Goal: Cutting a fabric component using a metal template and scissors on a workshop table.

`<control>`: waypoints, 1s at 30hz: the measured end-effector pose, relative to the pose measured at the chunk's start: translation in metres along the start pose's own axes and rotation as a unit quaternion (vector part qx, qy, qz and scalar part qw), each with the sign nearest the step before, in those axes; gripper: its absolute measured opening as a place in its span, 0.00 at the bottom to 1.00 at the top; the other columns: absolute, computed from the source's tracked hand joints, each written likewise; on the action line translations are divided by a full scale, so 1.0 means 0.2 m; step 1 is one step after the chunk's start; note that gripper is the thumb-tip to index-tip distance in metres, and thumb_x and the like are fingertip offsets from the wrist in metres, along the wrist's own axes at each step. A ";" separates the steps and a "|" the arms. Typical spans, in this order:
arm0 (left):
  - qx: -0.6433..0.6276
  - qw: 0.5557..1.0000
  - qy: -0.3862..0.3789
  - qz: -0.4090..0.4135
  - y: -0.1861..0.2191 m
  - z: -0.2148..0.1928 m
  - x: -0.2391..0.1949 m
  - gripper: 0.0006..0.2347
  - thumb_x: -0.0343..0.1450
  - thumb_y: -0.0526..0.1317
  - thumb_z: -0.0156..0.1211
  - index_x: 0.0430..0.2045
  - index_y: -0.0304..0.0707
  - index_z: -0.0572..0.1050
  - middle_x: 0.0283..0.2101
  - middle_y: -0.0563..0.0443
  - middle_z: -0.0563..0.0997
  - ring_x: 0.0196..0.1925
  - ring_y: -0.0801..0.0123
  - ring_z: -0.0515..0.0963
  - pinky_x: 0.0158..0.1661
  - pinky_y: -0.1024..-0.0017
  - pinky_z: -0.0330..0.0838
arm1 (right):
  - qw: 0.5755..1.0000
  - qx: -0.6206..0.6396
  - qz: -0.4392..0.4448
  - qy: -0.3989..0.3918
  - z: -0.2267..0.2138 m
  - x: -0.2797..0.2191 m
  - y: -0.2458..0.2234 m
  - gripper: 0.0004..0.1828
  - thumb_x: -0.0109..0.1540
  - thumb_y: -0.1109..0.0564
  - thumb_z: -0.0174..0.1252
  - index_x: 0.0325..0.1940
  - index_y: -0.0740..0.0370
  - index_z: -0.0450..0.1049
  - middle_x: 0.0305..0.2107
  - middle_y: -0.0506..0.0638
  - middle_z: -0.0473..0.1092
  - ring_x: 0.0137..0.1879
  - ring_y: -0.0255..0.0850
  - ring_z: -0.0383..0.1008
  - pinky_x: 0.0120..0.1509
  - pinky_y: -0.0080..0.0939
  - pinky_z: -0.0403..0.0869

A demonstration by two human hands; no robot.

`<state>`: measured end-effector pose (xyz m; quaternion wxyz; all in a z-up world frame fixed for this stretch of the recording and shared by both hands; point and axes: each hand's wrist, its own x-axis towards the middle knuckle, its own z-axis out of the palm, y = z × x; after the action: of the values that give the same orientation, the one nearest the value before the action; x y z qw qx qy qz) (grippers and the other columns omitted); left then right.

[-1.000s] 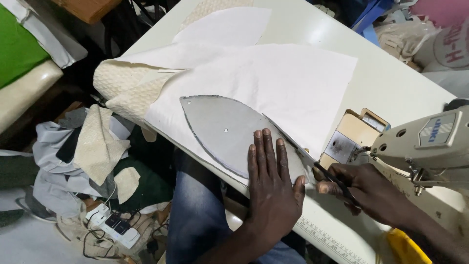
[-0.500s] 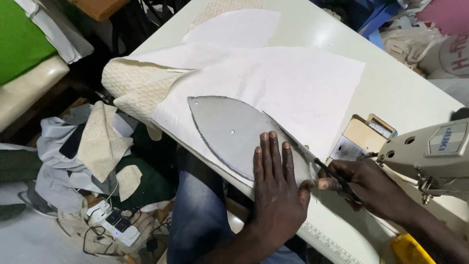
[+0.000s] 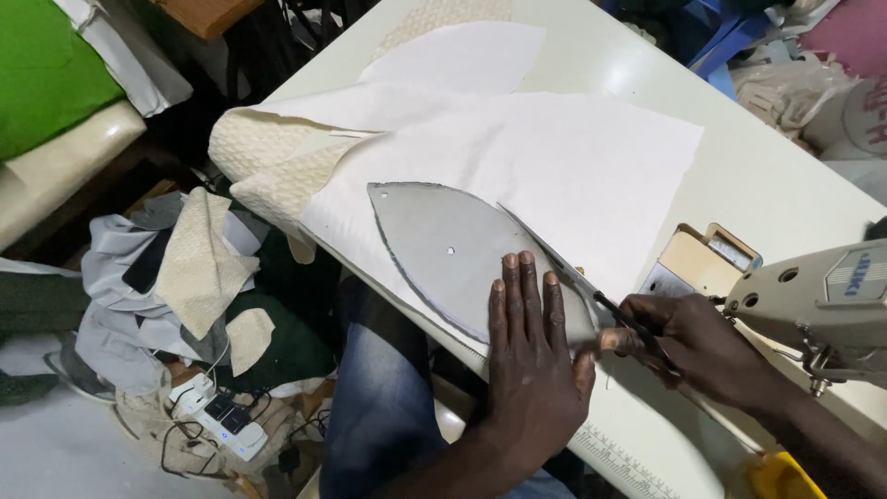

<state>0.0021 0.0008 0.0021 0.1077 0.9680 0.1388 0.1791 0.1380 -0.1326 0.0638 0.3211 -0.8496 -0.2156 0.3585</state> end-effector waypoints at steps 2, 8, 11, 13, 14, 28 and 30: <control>0.010 1.000 -0.004 0.002 0.00 -0.01 0.00 0.38 0.71 0.57 0.46 0.71 0.24 0.53 0.77 0.21 0.44 0.81 0.35 0.42 0.78 0.47 0.33 | 1.000 0.012 -0.007 -0.004 0.01 -0.01 0.02 0.26 0.59 0.47 0.69 0.17 0.63 0.66 0.09 0.51 0.64 0.12 0.40 0.65 0.19 0.41 0.65; -0.222 0.975 -0.005 -0.003 -0.14 -0.15 0.03 0.35 0.75 0.50 0.48 0.74 0.28 0.45 0.79 0.31 0.41 0.82 0.42 0.37 0.76 0.46 0.31 | 0.992 0.104 0.071 0.005 0.03 -0.15 0.06 0.19 0.61 0.51 0.66 0.28 0.73 0.78 0.14 0.55 0.61 0.19 0.45 0.62 0.23 0.46 0.66; -0.214 0.975 0.042 -0.049 -0.34 -0.26 0.15 0.30 0.79 0.53 0.39 0.74 0.34 0.48 0.80 0.38 0.43 0.83 0.47 0.40 0.77 0.47 0.34 | 0.993 0.053 0.093 0.054 0.03 -0.25 -0.01 0.20 0.60 0.49 0.66 0.27 0.71 0.76 0.13 0.57 0.63 0.21 0.45 0.64 0.27 0.46 0.67; -0.184 0.977 0.075 -0.070 -0.48 -0.25 0.25 0.29 0.79 0.53 0.37 0.72 0.32 0.54 0.79 0.37 0.47 0.82 0.46 0.43 0.76 0.48 0.35 | 0.993 -0.011 0.087 0.085 0.04 -0.28 -0.14 0.23 0.59 0.47 0.68 0.21 0.67 0.70 0.11 0.58 0.67 0.20 0.46 0.68 0.29 0.45 0.70; -0.152 0.980 0.108 -0.071 -0.56 -0.21 0.29 0.28 0.80 0.52 0.38 0.71 0.28 0.56 0.78 0.34 0.49 0.81 0.44 0.43 0.76 0.47 0.37 | 0.984 -0.077 0.090 0.135 0.06 -0.28 -0.24 0.22 0.56 0.45 0.70 0.22 0.65 0.74 0.11 0.57 0.72 0.20 0.43 0.73 0.31 0.42 0.71; -0.036 0.999 0.000 -0.030 -0.76 0.12 0.53 0.29 0.81 0.54 0.39 0.70 0.24 0.59 0.76 0.29 0.54 0.80 0.41 0.46 0.74 0.43 0.37 | 0.892 -0.273 -0.195 0.304 0.11 0.70 -0.19 0.20 0.61 0.52 0.69 0.50 0.56 0.66 0.39 0.58 0.79 0.47 0.65 0.79 0.49 0.65 0.73; -0.029 0.997 -0.070 -0.012 -0.76 0.07 0.54 0.30 0.81 0.55 0.34 0.72 0.27 0.55 0.77 0.31 0.50 0.81 0.43 0.42 0.74 0.45 0.33 | 0.893 -0.292 -0.162 0.302 0.13 0.63 -0.18 0.22 0.59 0.55 0.68 0.51 0.56 0.65 0.41 0.59 0.79 0.48 0.66 0.79 0.51 0.66 0.74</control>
<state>0.0689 0.1733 -0.0166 0.1470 0.9729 0.1377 0.1132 0.1948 -0.0214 0.0158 0.1620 -0.9258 -0.3377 -0.0514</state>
